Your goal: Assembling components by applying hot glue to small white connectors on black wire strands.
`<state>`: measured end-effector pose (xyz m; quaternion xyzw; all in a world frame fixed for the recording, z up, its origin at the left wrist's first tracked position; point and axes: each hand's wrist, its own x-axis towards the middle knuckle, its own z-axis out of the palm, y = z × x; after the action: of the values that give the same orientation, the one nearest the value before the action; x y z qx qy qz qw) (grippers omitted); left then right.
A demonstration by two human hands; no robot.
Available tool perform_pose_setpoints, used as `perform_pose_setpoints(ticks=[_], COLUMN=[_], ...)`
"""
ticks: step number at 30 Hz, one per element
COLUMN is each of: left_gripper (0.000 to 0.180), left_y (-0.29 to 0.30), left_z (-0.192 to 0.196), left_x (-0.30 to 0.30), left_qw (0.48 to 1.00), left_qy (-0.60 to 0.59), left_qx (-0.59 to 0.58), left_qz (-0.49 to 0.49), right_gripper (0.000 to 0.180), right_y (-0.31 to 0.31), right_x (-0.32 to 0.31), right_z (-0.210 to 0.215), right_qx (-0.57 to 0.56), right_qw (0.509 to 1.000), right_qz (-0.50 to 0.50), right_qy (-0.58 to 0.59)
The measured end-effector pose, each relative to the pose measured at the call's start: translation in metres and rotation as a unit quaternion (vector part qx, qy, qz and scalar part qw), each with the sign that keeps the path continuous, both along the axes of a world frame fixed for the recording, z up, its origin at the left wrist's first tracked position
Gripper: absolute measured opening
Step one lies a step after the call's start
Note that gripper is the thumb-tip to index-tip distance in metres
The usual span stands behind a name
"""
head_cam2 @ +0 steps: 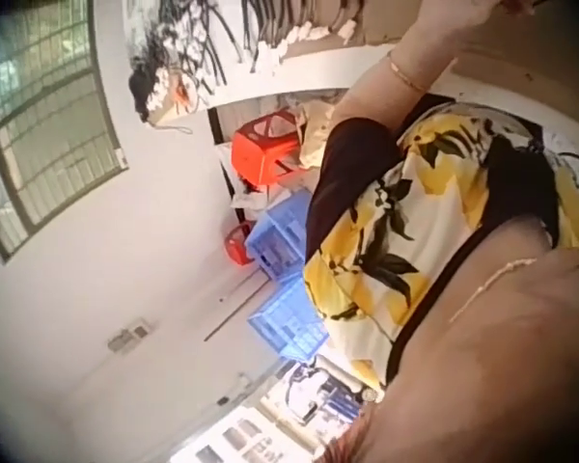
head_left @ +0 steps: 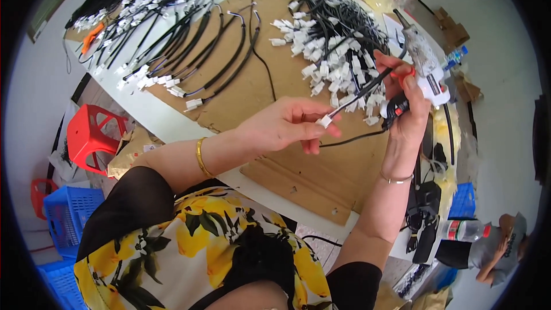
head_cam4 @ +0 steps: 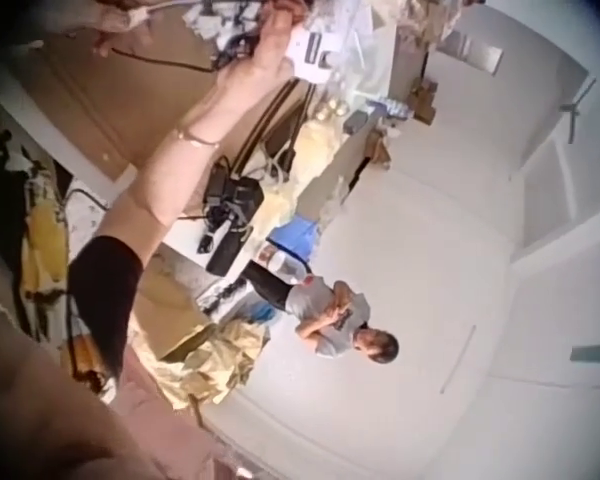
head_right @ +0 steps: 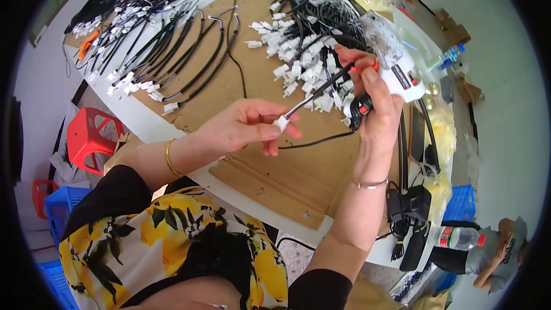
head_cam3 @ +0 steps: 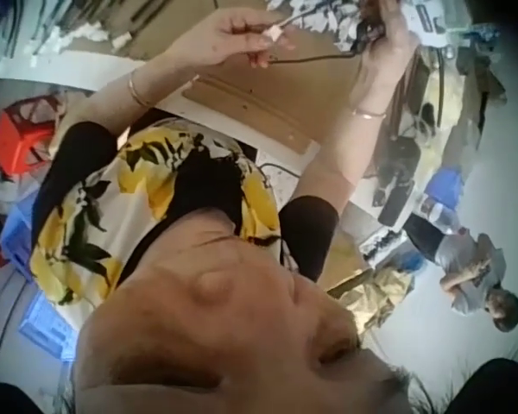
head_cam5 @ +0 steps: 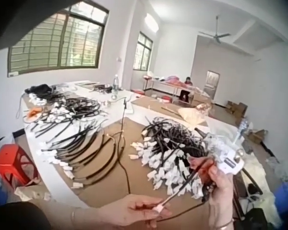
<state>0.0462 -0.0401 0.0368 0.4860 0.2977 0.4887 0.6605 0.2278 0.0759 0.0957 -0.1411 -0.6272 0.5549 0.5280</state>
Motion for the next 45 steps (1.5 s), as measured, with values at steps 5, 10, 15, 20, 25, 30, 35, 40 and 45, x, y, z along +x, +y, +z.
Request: perform_pose_setpoints(ticks=[5,10,15,20,25,30,35,40,45], left_gripper=[0.027,0.029,0.030,0.032,0.034,0.036,0.036,0.037,0.040], left_y=[0.009,0.000,0.008,0.011,0.015,0.017,0.019,0.027,0.025], left_z=[-0.008,-0.007,-0.016,-0.019,-0.023,-0.020,-0.011,-0.012,-0.022], left_x=[0.005,-0.003,-0.002,-0.002,-0.001,0.000,0.000,-0.006,-0.004], left_qw=[0.999,1.000,0.992,0.984,0.984,0.984,0.981,0.978,0.976], left_qy=[0.014,-0.022,-0.110,-0.154,-0.103,-0.064,-0.017,-0.009,-0.034], left_qx=[-0.012,-0.012,0.020,0.018,0.026,0.052,0.084,0.105,0.082], left_qz=[-0.031,0.011,0.051,0.088,0.142,0.160,0.177,0.181,0.197], right_gripper=[0.028,0.023,0.026,0.027,0.024,0.019,0.017,0.020,0.019], right_y=[0.006,0.002,-0.015,-0.030,-0.042,-0.046,-0.045,-0.042,-0.046], right_x=[0.008,-0.001,0.008,0.021,0.035,0.040,0.050,0.055,0.052], right_z=[-0.006,-0.008,-0.006,-0.009,-0.020,-0.037,-0.054,-0.064,-0.064], right_qx=[0.002,-0.023,-0.069,-0.102,-0.106,-0.136,-0.166,-0.178,-0.191], right_qw=[0.998,0.999,0.994,0.991,0.990,0.989,0.985,0.983,0.980], right_qz=[-0.045,0.037,0.074,0.048,0.018,-0.029,-0.051,-0.035,-0.049], right_qy=[-0.047,-0.008,-0.031,-0.072,-0.095,-0.052,-0.020,-0.005,-0.038])
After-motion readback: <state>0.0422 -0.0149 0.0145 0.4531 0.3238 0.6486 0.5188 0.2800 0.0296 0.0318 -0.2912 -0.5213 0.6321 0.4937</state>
